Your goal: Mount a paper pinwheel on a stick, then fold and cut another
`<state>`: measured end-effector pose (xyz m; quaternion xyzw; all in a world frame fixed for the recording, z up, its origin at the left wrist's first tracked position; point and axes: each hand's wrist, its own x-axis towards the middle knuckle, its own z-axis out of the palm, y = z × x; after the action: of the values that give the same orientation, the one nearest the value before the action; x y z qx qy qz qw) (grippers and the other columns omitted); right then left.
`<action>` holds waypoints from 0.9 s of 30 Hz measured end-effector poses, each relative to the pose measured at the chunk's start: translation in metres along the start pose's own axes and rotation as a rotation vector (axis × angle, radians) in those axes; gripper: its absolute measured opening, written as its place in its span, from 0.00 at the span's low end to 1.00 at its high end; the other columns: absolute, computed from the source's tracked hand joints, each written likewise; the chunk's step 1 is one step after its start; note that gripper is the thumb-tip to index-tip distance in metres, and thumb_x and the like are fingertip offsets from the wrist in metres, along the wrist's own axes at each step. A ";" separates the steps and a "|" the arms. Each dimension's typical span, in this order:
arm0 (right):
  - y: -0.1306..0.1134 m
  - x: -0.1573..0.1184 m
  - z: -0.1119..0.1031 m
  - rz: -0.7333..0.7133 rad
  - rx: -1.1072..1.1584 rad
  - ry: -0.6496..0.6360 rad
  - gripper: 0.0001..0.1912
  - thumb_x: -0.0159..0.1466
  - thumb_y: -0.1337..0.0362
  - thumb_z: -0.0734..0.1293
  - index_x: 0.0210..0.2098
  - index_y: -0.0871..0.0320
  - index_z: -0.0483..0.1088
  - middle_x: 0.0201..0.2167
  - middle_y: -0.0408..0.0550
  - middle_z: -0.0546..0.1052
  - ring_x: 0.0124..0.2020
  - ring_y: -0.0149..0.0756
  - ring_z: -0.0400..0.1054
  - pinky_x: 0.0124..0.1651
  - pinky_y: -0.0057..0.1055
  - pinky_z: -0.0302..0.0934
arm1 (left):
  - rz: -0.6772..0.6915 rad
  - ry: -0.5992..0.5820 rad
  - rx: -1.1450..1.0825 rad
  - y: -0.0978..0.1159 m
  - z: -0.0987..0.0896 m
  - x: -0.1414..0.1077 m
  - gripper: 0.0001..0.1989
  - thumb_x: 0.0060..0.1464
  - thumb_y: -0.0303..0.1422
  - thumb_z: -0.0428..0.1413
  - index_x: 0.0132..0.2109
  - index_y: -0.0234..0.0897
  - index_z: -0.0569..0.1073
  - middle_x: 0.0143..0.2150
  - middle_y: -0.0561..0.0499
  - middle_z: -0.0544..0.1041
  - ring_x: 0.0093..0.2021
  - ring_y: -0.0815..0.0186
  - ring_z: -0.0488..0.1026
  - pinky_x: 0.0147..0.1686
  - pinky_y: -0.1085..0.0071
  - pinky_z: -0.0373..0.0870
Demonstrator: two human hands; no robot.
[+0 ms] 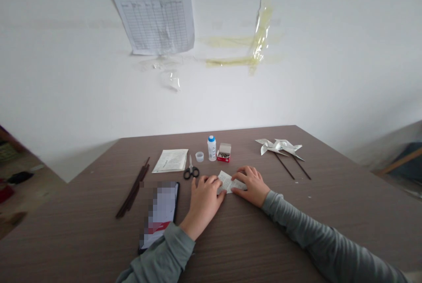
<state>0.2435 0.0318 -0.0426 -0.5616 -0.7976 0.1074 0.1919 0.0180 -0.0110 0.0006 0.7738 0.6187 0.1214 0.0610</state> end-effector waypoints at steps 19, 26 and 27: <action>-0.019 0.003 -0.014 0.147 -0.005 -0.147 0.26 0.77 0.50 0.84 0.72 0.37 0.89 0.82 0.54 0.80 0.86 0.65 0.70 0.92 0.69 0.59 | 0.049 -0.111 0.003 -0.017 -0.006 0.006 0.23 0.80 0.28 0.65 0.71 0.55 0.92 0.79 0.47 0.90 0.83 0.41 0.79 0.88 0.30 0.68; -0.019 0.002 -0.019 0.177 0.019 -0.180 0.28 0.77 0.49 0.84 0.75 0.37 0.88 0.84 0.54 0.77 0.88 0.67 0.68 0.94 0.68 0.54 | 0.051 -0.134 0.043 -0.031 -0.017 0.000 0.27 0.80 0.27 0.63 0.75 0.57 0.91 0.84 0.48 0.86 0.88 0.38 0.76 0.88 0.25 0.69; -0.019 0.002 -0.019 0.177 0.018 -0.182 0.28 0.77 0.48 0.84 0.75 0.37 0.88 0.84 0.54 0.77 0.88 0.67 0.68 0.94 0.67 0.53 | 0.050 -0.133 0.051 -0.034 -0.017 -0.001 0.27 0.80 0.27 0.63 0.75 0.58 0.91 0.84 0.47 0.86 0.88 0.38 0.75 0.88 0.25 0.69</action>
<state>0.2351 0.0262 -0.0181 -0.6162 -0.7579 0.1817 0.1137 -0.0184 -0.0050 0.0088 0.7968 0.5964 0.0554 0.0793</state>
